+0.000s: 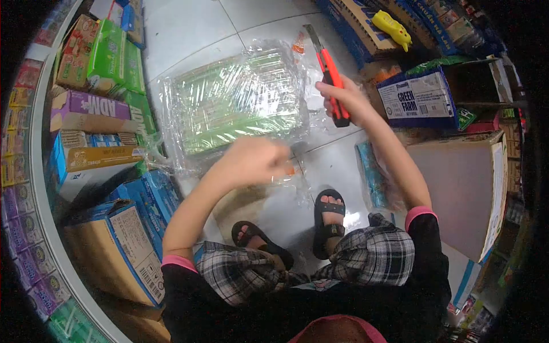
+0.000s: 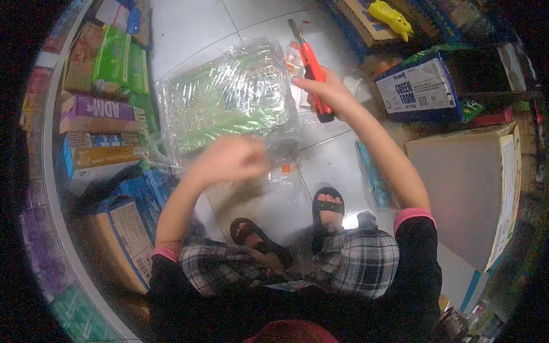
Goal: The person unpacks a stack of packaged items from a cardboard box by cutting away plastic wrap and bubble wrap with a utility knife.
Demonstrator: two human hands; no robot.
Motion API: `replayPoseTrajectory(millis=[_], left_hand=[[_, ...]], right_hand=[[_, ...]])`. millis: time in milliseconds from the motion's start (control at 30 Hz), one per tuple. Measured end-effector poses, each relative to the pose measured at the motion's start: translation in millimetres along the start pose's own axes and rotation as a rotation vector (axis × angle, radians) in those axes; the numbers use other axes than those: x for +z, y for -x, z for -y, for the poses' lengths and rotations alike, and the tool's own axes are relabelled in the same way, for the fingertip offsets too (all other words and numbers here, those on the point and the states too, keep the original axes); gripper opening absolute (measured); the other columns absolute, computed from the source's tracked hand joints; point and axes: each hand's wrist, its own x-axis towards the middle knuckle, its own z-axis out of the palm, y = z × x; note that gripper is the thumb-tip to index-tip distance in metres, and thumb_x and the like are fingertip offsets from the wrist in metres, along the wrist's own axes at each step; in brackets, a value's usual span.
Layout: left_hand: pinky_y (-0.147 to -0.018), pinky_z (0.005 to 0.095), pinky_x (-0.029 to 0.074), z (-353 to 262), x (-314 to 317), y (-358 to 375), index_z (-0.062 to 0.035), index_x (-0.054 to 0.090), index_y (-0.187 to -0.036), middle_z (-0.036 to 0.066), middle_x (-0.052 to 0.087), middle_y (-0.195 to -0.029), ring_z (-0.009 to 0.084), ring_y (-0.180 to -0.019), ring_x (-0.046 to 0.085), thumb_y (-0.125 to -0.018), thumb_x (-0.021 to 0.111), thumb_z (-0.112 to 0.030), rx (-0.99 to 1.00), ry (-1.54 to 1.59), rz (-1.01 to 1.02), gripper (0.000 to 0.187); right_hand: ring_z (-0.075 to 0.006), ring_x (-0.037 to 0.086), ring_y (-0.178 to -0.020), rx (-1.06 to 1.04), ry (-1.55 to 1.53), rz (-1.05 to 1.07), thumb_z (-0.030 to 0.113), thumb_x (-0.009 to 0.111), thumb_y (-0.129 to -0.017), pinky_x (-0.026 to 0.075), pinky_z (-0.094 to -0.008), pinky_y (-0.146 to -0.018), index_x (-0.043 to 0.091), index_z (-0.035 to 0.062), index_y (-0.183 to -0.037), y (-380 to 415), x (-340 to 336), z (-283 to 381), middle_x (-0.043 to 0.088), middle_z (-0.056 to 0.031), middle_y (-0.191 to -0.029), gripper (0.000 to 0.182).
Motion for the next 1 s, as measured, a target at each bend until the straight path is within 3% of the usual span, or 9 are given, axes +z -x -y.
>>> replayPoseTrajectory(millis=[67, 133, 267, 333, 467, 567, 733, 800, 1000], left_hand=[[-0.048, 0.0381, 0.037, 5, -7, -8, -0.0039, 0.048, -0.066, 0.01, 0.05, -0.058, 0.0279, -0.055, 0.05, -0.067, 0.056, -0.038, -0.202, -0.151, -0.539, 0.035], [-0.048, 0.0391, 0.037, 10, -23, -16, -0.0024, 0.049, -0.065, 0.011, 0.05, -0.058, 0.028, -0.054, 0.049, -0.068, 0.055, -0.036, -0.464, -0.168, -0.618, 0.035], [-0.048, 0.0396, 0.038, 36, 9, -39, -0.0006, 0.052, -0.066, 0.012, 0.049, -0.056, 0.0297, -0.053, 0.049, -0.072, 0.051, -0.029, -0.598, 0.036, -0.26, 0.028], [-0.054, 0.0404, 0.04, 30, 45, -53, 0.0004, 0.054, -0.069, 0.016, 0.052, -0.062, 0.0312, -0.058, 0.051, -0.073, 0.048, -0.021, -0.03, -0.138, -0.571, 0.022], [-0.061, 0.0411, 0.041, 6, 62, -77, 0.0016, 0.055, -0.07, 0.019, 0.053, -0.071, 0.0317, -0.067, 0.052, -0.073, 0.046, -0.016, -0.048, -0.132, -0.524, 0.02], [-0.069, 0.0411, 0.037, -2, 73, -97, 0.0032, 0.053, -0.074, 0.019, 0.05, -0.08, 0.032, -0.081, 0.047, -0.073, 0.048, -0.018, -0.092, -0.104, -0.275, 0.021], [-0.069, 0.0385, 0.037, -4, 85, -98, 0.0024, 0.053, -0.077, 0.016, 0.048, -0.086, 0.0293, -0.082, 0.046, -0.07, 0.052, -0.019, 0.045, -0.242, -0.353, 0.023], [-0.074, 0.0388, 0.035, -3, 84, -93, 0.0019, 0.051, -0.08, 0.015, 0.047, -0.091, 0.0295, -0.086, 0.045, -0.071, 0.051, -0.019, 0.062, -0.224, -0.302, 0.023], [-0.083, 0.0427, 0.03, 28, 72, -64, -0.0011, 0.049, -0.094, 0.017, 0.044, -0.099, 0.0325, -0.096, 0.042, -0.069, 0.057, -0.023, 0.275, 0.193, -0.358, 0.035]], right_hand=[[-0.008, 0.043, -0.04, -0.046, 0.063, -0.09, 0.03, 0.065, -0.066, 0.038, -0.0226, -0.037, 0.042, 0.0036, -0.087, -5, -1, -13, 0.043, -0.0011, -0.055, 0.041], [-0.0069, 0.042, -0.041, -0.006, 0.131, -0.087, 0.032, 0.068, -0.062, 0.035, -0.0205, -0.037, 0.04, 0.0037, -0.085, -5, 2, -18, 0.043, -0.0005, -0.055, 0.047], [-0.0064, 0.041, -0.041, -0.013, 0.118, -0.066, 0.031, 0.069, -0.062, 0.034, -0.0206, -0.036, 0.038, 0.0034, -0.084, -5, 10, -34, 0.042, 0.0004, -0.056, 0.047], [-0.0064, 0.041, -0.041, -0.025, 0.018, -0.055, 0.031, 0.069, -0.062, 0.034, -0.0206, -0.035, 0.038, 0.0032, -0.084, -6, 15, -39, 0.042, 0.0, -0.056, 0.047], [-0.0105, 0.045, -0.047, -0.112, 0.059, -0.145, 0.03, 0.07, -0.06, 0.038, -0.0237, -0.041, 0.04, 0.0015, -0.085, -3, 14, -29, 0.044, -0.0034, -0.06, 0.048], [-0.0228, 0.051, -0.07, -0.219, 0.754, -0.178, 0.023, 0.066, -0.061, 0.04, -0.0315, -0.062, 0.044, -0.0033, -0.087, -5, 8, -21, 0.051, -0.0134, -0.071, 0.043], [-0.0199, 0.052, -0.063, -0.399, 0.622, -0.385, 0.016, 0.06, -0.065, 0.041, -0.0303, -0.059, 0.048, 0.0, -0.084, -8, -25, -54, 0.052, -0.0094, -0.068, 0.028], [-0.0174, 0.05, -0.059, -0.051, 0.425, -0.482, 0.014, 0.061, -0.064, 0.04, -0.0298, -0.058, 0.048, -0.0002, -0.084, -2, -35, -59, 0.05, -0.007, -0.064, 0.028], [-0.0134, 0.047, -0.055, -0.249, 0.492, -0.521, 0.017, 0.064, -0.064, 0.039, -0.0276, -0.052, 0.048, 0.0008, -0.085, -25, -57, -115, 0.048, -0.0036, -0.062, 0.03]])
